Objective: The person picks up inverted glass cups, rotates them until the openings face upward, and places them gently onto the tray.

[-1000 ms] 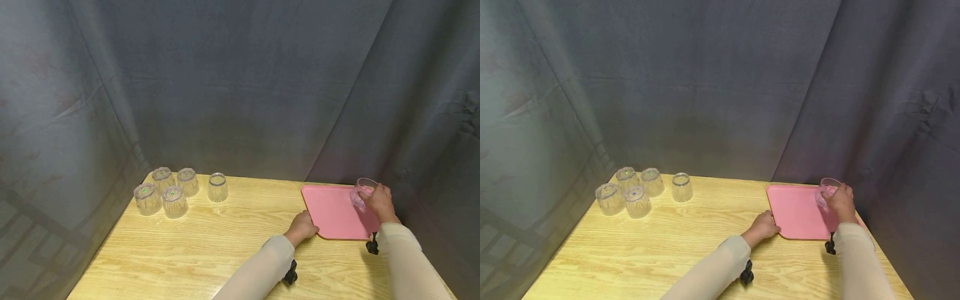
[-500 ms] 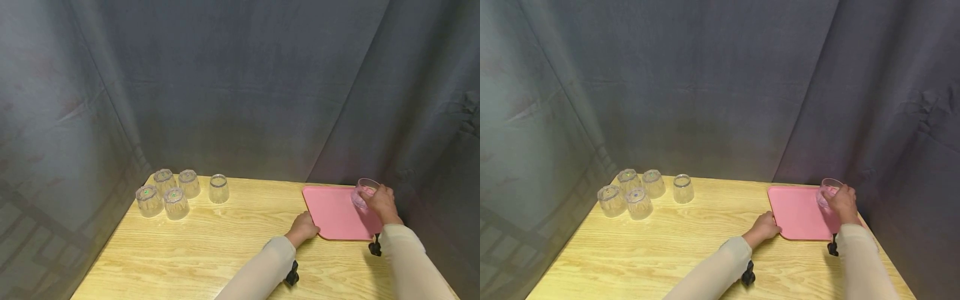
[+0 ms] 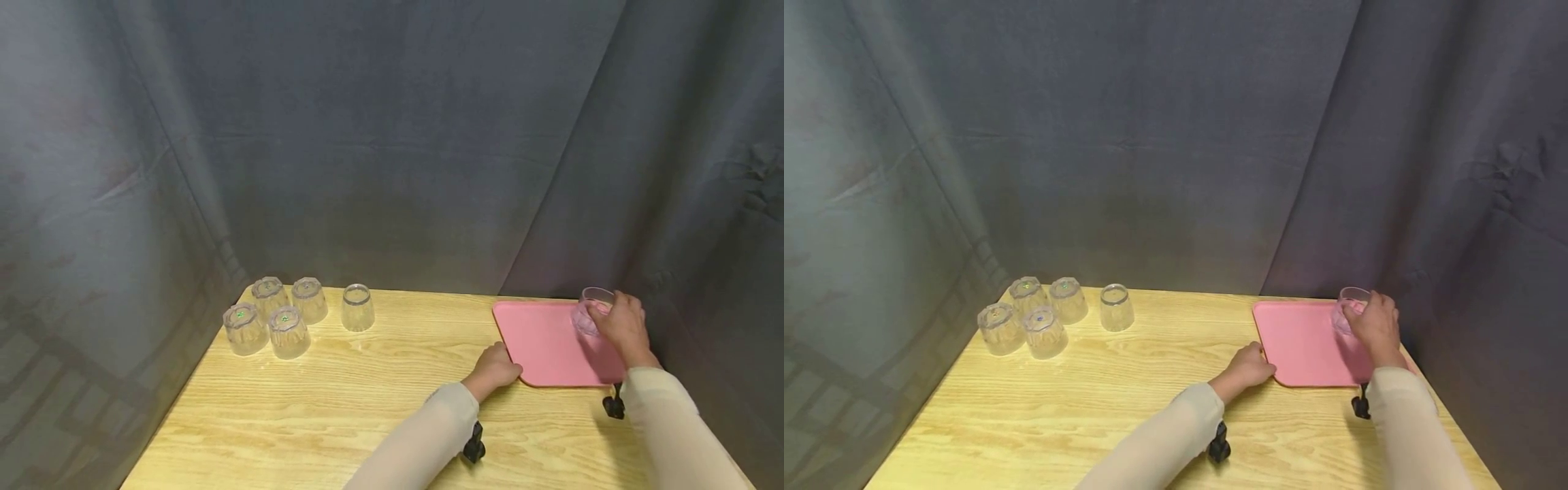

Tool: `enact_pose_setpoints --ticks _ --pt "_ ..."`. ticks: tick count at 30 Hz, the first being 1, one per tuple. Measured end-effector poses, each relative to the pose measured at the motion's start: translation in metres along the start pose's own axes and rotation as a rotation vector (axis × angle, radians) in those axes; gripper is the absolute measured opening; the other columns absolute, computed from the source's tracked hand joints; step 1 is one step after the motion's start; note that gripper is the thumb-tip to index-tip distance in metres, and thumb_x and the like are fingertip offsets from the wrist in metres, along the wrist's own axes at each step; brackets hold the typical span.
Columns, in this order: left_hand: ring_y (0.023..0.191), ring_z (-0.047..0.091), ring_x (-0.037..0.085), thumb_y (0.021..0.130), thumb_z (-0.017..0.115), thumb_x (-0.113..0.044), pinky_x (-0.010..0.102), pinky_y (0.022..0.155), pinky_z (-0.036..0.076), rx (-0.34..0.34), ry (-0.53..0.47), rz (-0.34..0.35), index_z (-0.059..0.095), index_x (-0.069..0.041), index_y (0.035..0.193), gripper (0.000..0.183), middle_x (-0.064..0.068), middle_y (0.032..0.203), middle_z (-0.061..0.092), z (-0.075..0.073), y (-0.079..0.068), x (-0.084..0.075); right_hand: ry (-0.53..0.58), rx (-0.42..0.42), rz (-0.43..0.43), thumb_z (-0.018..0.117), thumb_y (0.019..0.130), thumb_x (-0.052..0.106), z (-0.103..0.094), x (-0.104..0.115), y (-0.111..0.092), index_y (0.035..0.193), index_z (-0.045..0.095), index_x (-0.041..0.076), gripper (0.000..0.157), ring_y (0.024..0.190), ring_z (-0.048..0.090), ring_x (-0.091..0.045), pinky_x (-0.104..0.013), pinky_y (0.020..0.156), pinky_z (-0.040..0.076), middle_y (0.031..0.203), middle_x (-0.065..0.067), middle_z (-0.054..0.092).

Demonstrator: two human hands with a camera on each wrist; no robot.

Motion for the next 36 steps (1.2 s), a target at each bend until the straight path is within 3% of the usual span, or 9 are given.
enact_pose_setpoints --ticks 6,12,20,31,36 --pt "0.072 0.048 0.015 0.091 0.068 -0.02 0.027 0.068 0.045 0.01 -0.012 0.004 0.065 -0.007 0.115 0.027 0.0 0.091 0.06 -0.007 -0.002 0.0 0.002 -0.06 -0.026 0.057 0.1 0.038 -0.005 0.011 -0.007 0.151 0.02 -0.016 0.082 0.138 0.019 -0.06 -0.075 0.106 0.027 0.15 -0.043 0.016" --pt "0.064 0.054 0.014 0.095 0.068 -0.027 0.028 0.062 0.047 0.017 -0.028 -0.008 0.059 -0.009 0.134 0.044 -0.001 0.082 0.063 -0.02 -0.006 0.0 0.024 -0.111 -0.049 0.057 0.099 0.036 -0.008 0.025 -0.018 0.149 0.027 -0.015 0.077 0.138 0.022 -0.059 -0.074 0.107 0.028 0.15 -0.042 0.021" --pt "0.094 0.068 0.011 0.095 0.068 -0.034 0.027 0.079 0.055 0.03 0.047 0.038 0.057 -0.013 0.139 0.049 -0.001 0.113 0.071 -0.042 -0.015 -0.003 0.074 -0.157 -0.175 0.058 0.099 0.033 -0.005 0.049 -0.038 0.144 0.041 -0.011 0.065 0.135 0.027 -0.06 -0.073 0.108 0.027 0.147 -0.041 0.03" --pt "0.108 0.066 0.012 0.095 0.068 -0.037 0.026 0.087 0.054 0.023 0.201 0.089 0.055 -0.013 0.142 0.055 -0.002 0.125 0.068 -0.07 -0.028 0.002 0.109 -0.215 -0.305 0.061 0.098 0.025 0.001 0.08 -0.061 0.137 0.045 -0.016 0.059 0.128 0.036 -0.06 -0.07 0.105 0.03 0.135 -0.043 0.043" --pt "0.113 0.064 0.014 0.094 0.068 -0.041 0.027 0.09 0.053 -0.01 0.28 0.108 0.055 -0.014 0.143 0.057 -0.002 0.129 0.066 -0.081 -0.03 0.007 0.12 -0.192 -0.335 0.06 0.1 0.027 0.005 0.09 -0.07 0.138 0.044 -0.016 0.06 0.131 0.035 -0.06 -0.072 0.106 0.029 0.139 -0.043 0.042"
Point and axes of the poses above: each hand's wrist, its own y-axis towards the middle knuckle, its own z-axis out of the palm, x = y × z, the point moved 6 cm from there along y, towards the middle knuckle
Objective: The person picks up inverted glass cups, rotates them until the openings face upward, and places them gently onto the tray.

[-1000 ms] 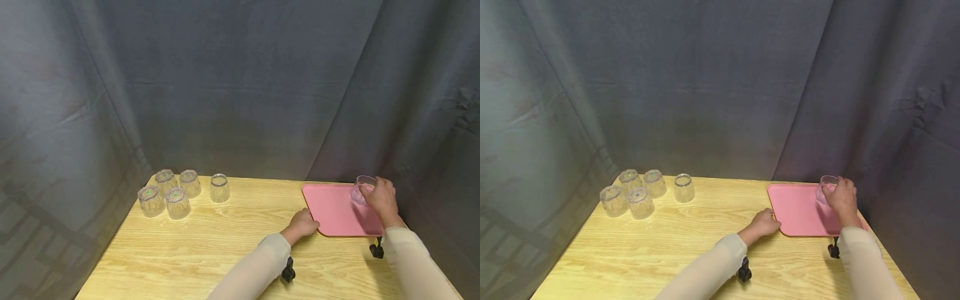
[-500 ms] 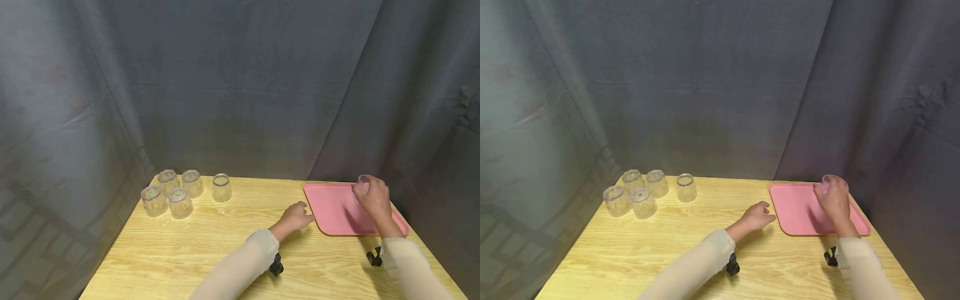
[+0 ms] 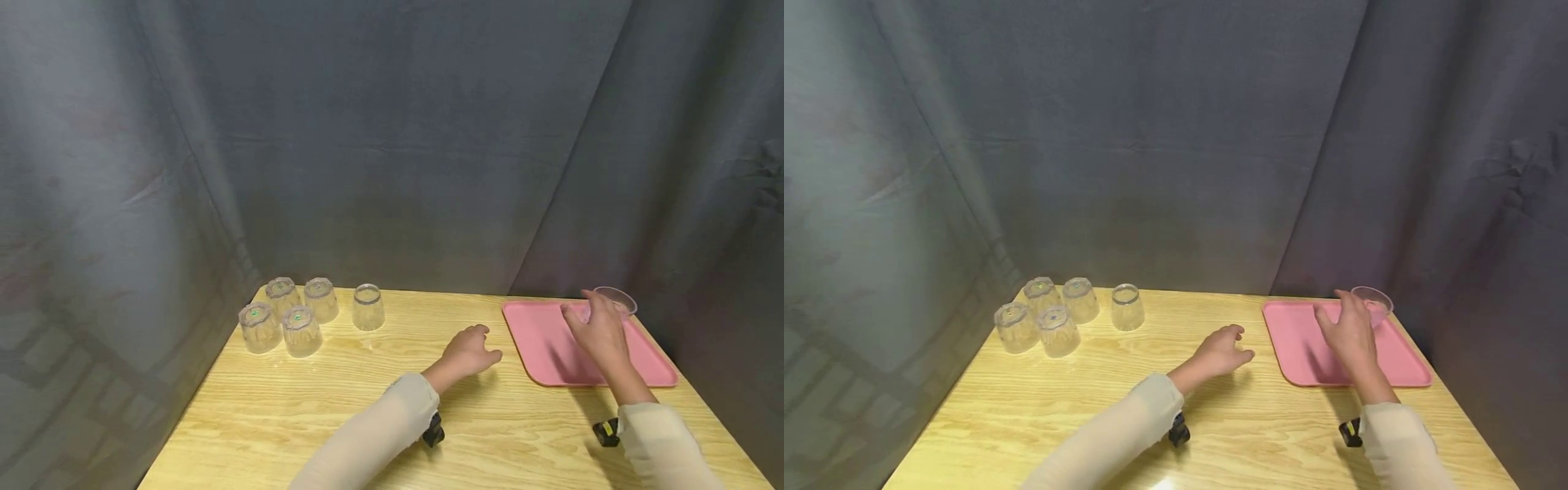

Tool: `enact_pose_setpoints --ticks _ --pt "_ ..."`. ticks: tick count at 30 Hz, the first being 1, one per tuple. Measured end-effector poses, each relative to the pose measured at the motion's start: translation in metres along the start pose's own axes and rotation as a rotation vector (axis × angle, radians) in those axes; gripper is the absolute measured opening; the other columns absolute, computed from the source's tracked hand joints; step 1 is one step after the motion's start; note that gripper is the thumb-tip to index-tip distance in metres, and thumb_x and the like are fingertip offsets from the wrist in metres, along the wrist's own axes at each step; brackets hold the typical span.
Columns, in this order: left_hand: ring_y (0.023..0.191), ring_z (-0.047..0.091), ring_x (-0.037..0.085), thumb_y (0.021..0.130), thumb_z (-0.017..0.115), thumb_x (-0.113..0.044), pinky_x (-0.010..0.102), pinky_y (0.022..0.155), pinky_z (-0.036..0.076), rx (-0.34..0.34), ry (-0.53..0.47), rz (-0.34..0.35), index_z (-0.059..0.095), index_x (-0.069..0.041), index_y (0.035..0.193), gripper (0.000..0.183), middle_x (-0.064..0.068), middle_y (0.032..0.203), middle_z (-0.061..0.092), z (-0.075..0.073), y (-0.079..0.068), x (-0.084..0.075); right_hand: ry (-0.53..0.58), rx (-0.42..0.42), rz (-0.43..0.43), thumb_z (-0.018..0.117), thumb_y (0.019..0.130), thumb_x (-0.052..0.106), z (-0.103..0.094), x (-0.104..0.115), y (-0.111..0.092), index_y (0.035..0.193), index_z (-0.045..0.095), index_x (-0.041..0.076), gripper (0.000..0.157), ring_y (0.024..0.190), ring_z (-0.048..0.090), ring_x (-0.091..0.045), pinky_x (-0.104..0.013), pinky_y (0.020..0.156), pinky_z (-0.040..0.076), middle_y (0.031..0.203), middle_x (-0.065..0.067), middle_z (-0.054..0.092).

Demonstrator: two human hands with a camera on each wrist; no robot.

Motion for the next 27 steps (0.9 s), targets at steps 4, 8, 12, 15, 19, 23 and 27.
enact_pose_setpoints --ticks 4,8,12,15,19,23,27 --pt "0.125 0.058 0.018 0.093 0.068 -0.046 0.03 0.098 0.051 -0.016 0.07 -0.004 0.054 -0.017 0.144 0.06 -0.003 0.137 0.061 -0.008 -0.001 0.004 0.009 0.021 -0.015 0.06 0.1 0.027 0.004 0.009 -0.004 0.138 0.044 -0.015 0.06 0.134 0.033 -0.059 -0.072 0.107 0.027 0.141 -0.041 0.041" --pt "0.131 0.054 0.02 0.092 0.068 -0.05 0.031 0.1 0.05 -0.033 0.12 0.009 0.053 -0.018 0.145 0.063 -0.004 0.141 0.059 -0.018 -0.006 0.007 0.022 0.045 -0.031 0.06 0.1 0.028 0.009 0.017 -0.011 0.139 0.043 -0.015 0.06 0.136 0.031 -0.06 -0.073 0.107 0.027 0.142 -0.041 0.039" --pt "0.128 0.054 0.02 0.092 0.068 -0.049 0.032 0.097 0.051 -0.064 0.164 0.035 0.054 -0.018 0.144 0.062 -0.002 0.139 0.059 -0.029 -0.013 0.01 0.034 0.069 -0.032 0.059 0.101 0.03 0.013 0.024 -0.018 0.14 0.043 -0.014 0.062 0.134 0.032 -0.061 -0.074 0.106 0.028 0.144 -0.042 0.038" --pt "0.126 0.054 0.021 0.092 0.068 -0.049 0.033 0.098 0.05 -0.081 0.196 0.046 0.055 -0.016 0.143 0.062 0.0 0.138 0.06 -0.038 -0.017 0.013 0.044 0.07 -0.039 0.059 0.101 0.03 0.017 0.028 -0.022 0.14 0.043 -0.014 0.061 0.133 0.033 -0.06 -0.073 0.105 0.029 0.143 -0.042 0.039" --pt "0.127 0.054 0.022 0.093 0.068 -0.049 0.034 0.102 0.048 -0.101 0.227 0.055 0.054 -0.013 0.144 0.064 0.002 0.139 0.059 -0.048 -0.022 0.019 0.05 0.076 -0.046 0.06 0.101 0.03 0.021 0.032 -0.026 0.14 0.044 -0.014 0.061 0.131 0.036 -0.06 -0.073 0.103 0.031 0.141 -0.041 0.041" --pt "0.128 0.053 0.024 0.093 0.067 -0.048 0.037 0.103 0.048 -0.117 0.243 0.06 0.053 -0.012 0.144 0.064 0.004 0.14 0.059 -0.058 -0.024 0.027 0.058 0.093 -0.045 0.059 0.102 0.031 0.025 0.036 -0.031 0.14 0.043 -0.015 0.062 0.131 0.036 -0.06 -0.073 0.103 0.031 0.142 -0.041 0.041" --pt "0.13 0.051 0.026 0.094 0.066 -0.047 0.04 0.104 0.047 -0.129 0.263 0.055 0.052 -0.011 0.145 0.065 0.006 0.142 0.057 -0.068 -0.026 0.034 0.066 0.103 -0.053 0.059 0.102 0.032 0.031 0.039 -0.034 0.141 0.042 -0.015 0.063 0.133 0.035 -0.059 -0.072 0.105 0.03 0.144 -0.041 0.039"
Point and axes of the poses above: each hand's wrist, its own y-axis towards the middle knuckle, its own z-axis out of the palm, x = y × z, the point moved 6 cm from there along y, towards the middle knuckle
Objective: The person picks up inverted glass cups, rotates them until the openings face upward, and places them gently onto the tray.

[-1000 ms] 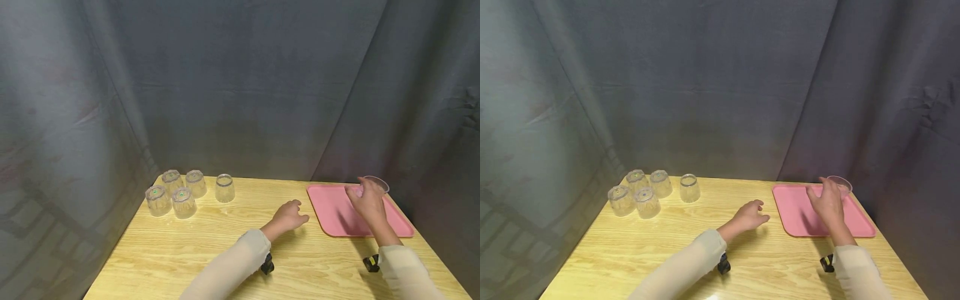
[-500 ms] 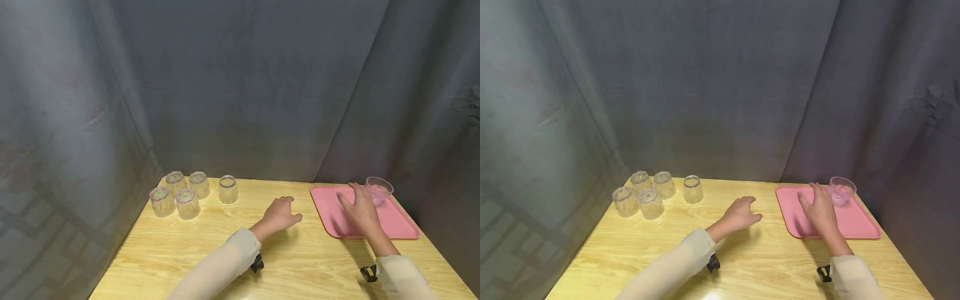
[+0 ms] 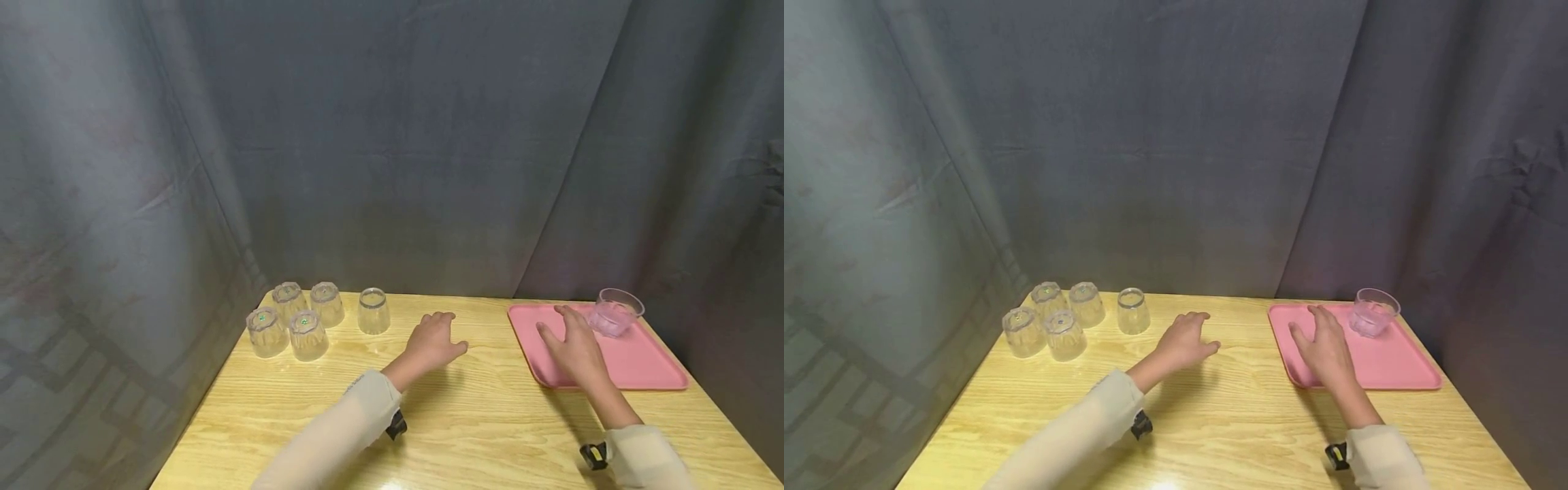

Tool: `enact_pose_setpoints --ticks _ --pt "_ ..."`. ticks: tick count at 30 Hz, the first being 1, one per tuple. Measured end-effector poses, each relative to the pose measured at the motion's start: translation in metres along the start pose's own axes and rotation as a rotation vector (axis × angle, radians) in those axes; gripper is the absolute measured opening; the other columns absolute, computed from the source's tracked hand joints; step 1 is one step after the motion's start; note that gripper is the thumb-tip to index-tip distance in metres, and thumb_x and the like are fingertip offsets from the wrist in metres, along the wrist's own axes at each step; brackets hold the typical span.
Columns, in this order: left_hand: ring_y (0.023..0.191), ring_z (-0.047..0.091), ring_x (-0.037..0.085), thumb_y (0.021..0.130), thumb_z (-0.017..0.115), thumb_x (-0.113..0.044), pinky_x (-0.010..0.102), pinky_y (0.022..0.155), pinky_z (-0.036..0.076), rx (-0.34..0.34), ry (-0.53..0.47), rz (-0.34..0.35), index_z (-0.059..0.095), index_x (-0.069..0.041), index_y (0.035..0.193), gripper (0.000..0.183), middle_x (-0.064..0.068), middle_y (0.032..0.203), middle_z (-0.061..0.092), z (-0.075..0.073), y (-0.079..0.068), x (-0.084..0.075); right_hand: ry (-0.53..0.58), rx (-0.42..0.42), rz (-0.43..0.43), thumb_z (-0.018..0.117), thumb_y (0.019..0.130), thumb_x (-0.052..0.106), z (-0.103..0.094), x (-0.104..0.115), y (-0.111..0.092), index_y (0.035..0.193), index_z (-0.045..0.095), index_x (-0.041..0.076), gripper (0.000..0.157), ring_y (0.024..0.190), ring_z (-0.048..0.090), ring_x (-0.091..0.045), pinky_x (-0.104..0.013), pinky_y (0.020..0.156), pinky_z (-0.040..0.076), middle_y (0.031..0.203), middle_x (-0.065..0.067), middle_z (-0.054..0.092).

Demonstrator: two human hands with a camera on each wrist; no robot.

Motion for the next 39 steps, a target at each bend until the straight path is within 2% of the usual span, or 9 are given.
enact_pose_setpoints --ticks 8,16,21,34,39 --pt "0.129 0.051 0.029 0.094 0.068 -0.043 0.045 0.104 0.047 -0.035 -0.011 -0.016 0.053 -0.008 0.144 0.063 0.009 0.14 0.058 -0.015 -0.005 0.016 0.009 0.047 0.016 0.059 0.102 0.033 0.009 0.007 -0.006 0.143 0.041 -0.013 0.065 0.136 0.033 -0.058 -0.072 0.106 0.03 0.148 -0.039 0.036" --pt "0.129 0.051 0.031 0.093 0.07 -0.041 0.047 0.104 0.046 -0.062 -0.015 -0.03 0.053 -0.007 0.144 0.064 0.011 0.139 0.058 -0.024 -0.008 0.037 0.013 0.08 0.022 0.06 0.102 0.034 0.02 0.015 -0.012 0.144 0.04 -0.012 0.065 0.138 0.03 -0.057 -0.071 0.108 0.028 0.15 -0.039 0.034" --pt "0.128 0.051 0.032 0.091 0.071 -0.041 0.047 0.104 0.045 -0.095 -0.008 -0.038 0.054 -0.006 0.143 0.064 0.011 0.138 0.059 -0.029 -0.008 0.047 0.02 0.075 -0.002 0.059 0.103 0.033 0.025 0.021 -0.014 0.145 0.041 -0.012 0.064 0.138 0.031 -0.057 -0.07 0.109 0.028 0.15 -0.039 0.034" --pt "0.133 0.047 0.036 0.091 0.072 -0.038 0.052 0.111 0.039 -0.107 -0.006 -0.078 0.053 -0.003 0.143 0.066 0.014 0.141 0.057 -0.044 -0.011 0.068 0.041 0.09 -0.022 0.061 0.101 0.03 0.034 0.034 -0.02 0.144 0.043 -0.011 0.062 0.139 0.031 -0.055 -0.067 0.113 0.026 0.151 -0.037 0.035" --pt "0.13 0.049 0.037 0.09 0.074 -0.037 0.053 0.107 0.042 -0.131 0.005 -0.089 0.054 -0.003 0.142 0.065 0.015 0.139 0.058 -0.051 -0.011 0.076 0.043 0.102 -0.032 0.061 0.102 0.03 0.04 0.037 -0.02 0.144 0.043 -0.011 0.062 0.139 0.031 -0.055 -0.067 0.113 0.026 0.151 -0.037 0.035"
Point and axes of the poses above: each hand's wrist, its own y-axis towards the middle knuckle, its own z-axis out of the palm, x = y × z, the point moved 6 cm from there along y, towards the middle knuckle
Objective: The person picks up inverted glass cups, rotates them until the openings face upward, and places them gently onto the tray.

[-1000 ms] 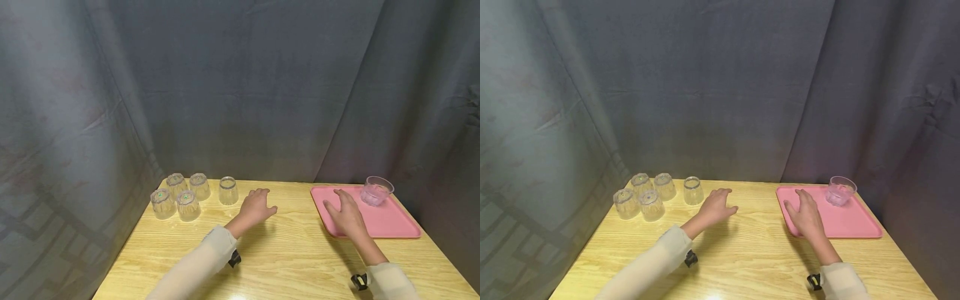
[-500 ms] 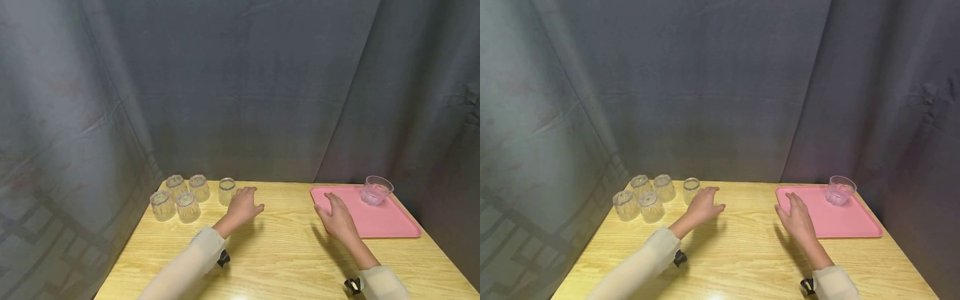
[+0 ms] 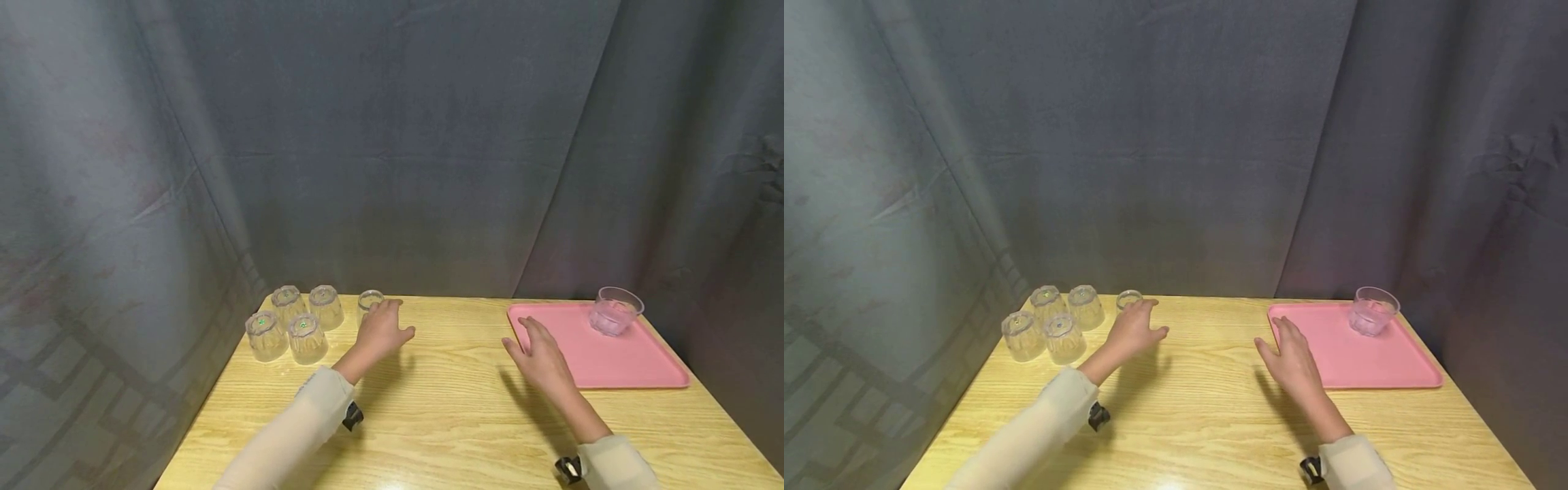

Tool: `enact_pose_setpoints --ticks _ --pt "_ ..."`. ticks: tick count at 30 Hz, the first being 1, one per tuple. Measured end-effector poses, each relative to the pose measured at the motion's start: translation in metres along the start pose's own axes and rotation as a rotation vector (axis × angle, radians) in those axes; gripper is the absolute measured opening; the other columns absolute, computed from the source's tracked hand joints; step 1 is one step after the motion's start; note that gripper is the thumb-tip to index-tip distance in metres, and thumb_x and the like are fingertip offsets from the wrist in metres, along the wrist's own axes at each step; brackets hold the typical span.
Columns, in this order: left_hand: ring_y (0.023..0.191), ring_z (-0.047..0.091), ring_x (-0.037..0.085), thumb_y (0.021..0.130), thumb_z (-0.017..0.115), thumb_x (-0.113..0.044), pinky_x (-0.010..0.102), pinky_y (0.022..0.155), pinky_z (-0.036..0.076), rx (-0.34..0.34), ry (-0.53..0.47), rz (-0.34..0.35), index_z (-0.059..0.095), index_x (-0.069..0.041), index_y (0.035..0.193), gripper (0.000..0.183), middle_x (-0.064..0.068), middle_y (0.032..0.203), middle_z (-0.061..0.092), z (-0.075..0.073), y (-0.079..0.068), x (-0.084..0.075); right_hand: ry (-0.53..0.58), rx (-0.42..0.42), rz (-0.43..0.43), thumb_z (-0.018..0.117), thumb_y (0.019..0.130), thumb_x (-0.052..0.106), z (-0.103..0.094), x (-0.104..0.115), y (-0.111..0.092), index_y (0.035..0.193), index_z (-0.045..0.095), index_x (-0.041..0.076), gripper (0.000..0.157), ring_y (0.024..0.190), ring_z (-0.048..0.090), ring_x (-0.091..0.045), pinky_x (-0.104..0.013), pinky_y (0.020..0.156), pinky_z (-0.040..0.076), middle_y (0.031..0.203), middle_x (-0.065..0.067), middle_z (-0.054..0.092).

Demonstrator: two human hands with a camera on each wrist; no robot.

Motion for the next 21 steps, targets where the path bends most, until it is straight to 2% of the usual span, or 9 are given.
enact_pose_setpoints --ticks 5,15,21 --pt "0.129 0.05 0.037 0.09 0.073 -0.038 0.053 0.105 0.043 -0.009 0.013 -0.02 0.054 -0.004 0.142 0.066 0.015 0.139 0.058 -0.006 0.002 0.008 -0.001 0.003 -0.009 0.062 0.101 0.03 0.007 0.002 0.001 0.144 0.043 -0.01 0.062 0.139 0.033 -0.055 -0.066 0.113 0.026 0.151 -0.037 0.036" --pt "0.138 0.043 0.039 0.088 0.075 -0.038 0.055 0.108 0.041 -0.04 0.036 -0.038 0.054 -0.001 0.141 0.068 0.019 0.144 0.054 -0.009 0.007 0.024 0.008 0.044 -0.002 0.059 0.102 0.036 0.02 0.008 -0.001 0.149 0.039 -0.008 0.067 0.141 0.031 -0.053 -0.067 0.113 0.027 0.154 -0.034 0.032" --pt "0.13 0.047 0.039 0.085 0.077 -0.033 0.054 0.102 0.045 -0.08 0.009 -0.054 0.058 -0.002 0.135 0.062 0.017 0.138 0.056 -0.012 0.009 0.035 0.012 0.05 -0.023 0.06 0.102 0.034 0.026 0.016 -0.002 0.148 0.042 -0.007 0.064 0.14 0.033 -0.053 -0.067 0.111 0.03 0.154 -0.033 0.034"
Point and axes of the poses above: each hand's wrist, its own y-axis towards the middle knuckle, its own z-axis out of the palm, x = y × z, the point moved 6 cm from there along y, towards the middle knuckle
